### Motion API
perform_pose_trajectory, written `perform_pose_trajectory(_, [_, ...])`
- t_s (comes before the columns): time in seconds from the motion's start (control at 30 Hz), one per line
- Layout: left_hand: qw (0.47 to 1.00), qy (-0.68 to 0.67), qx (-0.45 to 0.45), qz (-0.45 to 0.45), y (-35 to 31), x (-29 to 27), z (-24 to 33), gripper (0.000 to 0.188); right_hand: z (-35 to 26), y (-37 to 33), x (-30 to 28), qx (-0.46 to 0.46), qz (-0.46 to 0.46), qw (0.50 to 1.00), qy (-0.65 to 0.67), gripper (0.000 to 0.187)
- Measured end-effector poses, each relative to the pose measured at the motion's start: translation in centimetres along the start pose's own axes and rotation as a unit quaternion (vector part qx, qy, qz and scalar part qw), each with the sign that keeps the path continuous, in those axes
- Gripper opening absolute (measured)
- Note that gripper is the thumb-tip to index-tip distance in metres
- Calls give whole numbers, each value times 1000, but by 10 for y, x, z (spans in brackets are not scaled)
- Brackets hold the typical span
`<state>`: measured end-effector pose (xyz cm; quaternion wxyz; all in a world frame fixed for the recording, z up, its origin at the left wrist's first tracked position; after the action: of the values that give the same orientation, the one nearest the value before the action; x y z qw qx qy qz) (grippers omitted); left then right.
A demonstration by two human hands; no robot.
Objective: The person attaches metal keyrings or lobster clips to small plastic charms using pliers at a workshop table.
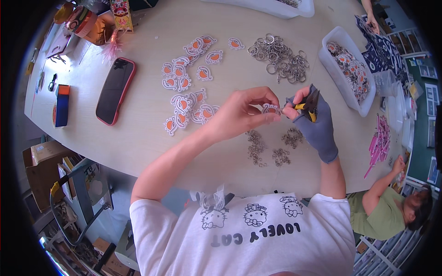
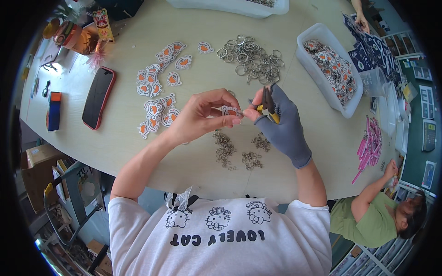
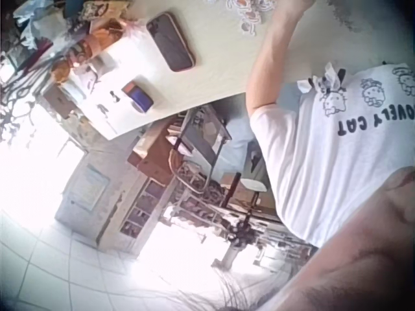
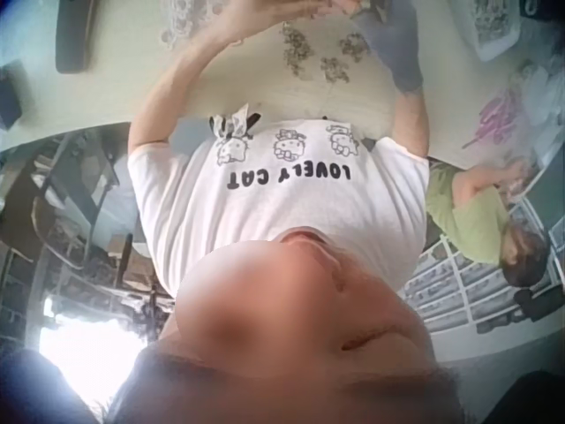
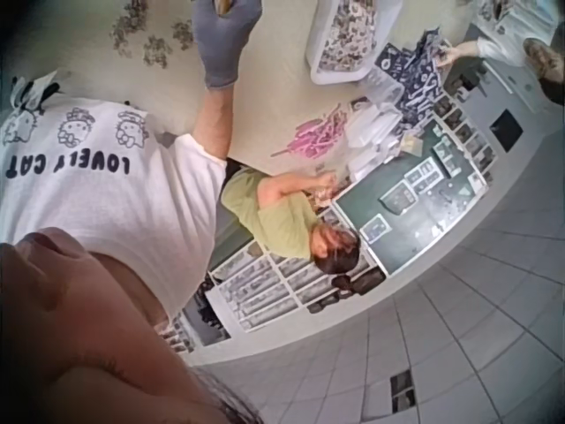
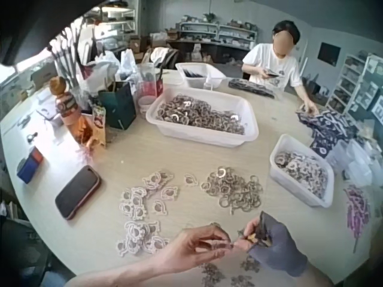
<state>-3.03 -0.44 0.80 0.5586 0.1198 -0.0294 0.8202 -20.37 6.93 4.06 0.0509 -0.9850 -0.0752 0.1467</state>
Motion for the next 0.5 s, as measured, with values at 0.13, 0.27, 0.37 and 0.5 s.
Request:
perform_pose_trajectory(0.13, [963,257,42,69,-3,-6,14,9,-3,5,11,-19,39,998,-47,14])
perform_pose_trajectory(0.27, [954,256,72,141,-11,-33,28,8,-9,30,7,-17,23,1000,-5,16])
perform_pose_trajectory(0.37, [928,276,20,248,-21,-63,36,8,-10,42,7,-136,2,920,-367,21])
perform_pose_trajectory(0.5, [898,326,44,291,-23,-67,41,8,4,41,22,-179,-55,849,-494,26])
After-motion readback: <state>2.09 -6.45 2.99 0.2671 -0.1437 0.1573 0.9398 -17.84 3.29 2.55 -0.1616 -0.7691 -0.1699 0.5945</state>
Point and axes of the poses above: each hand's wrist, its own y-axis towards the middle knuckle, its own x-axis out of the palm, z = x × y, the point moved 4 cm from there along y, towards the middle knuckle, and after that the axes turned 14 degrees about -z, right-handed, at the moved point
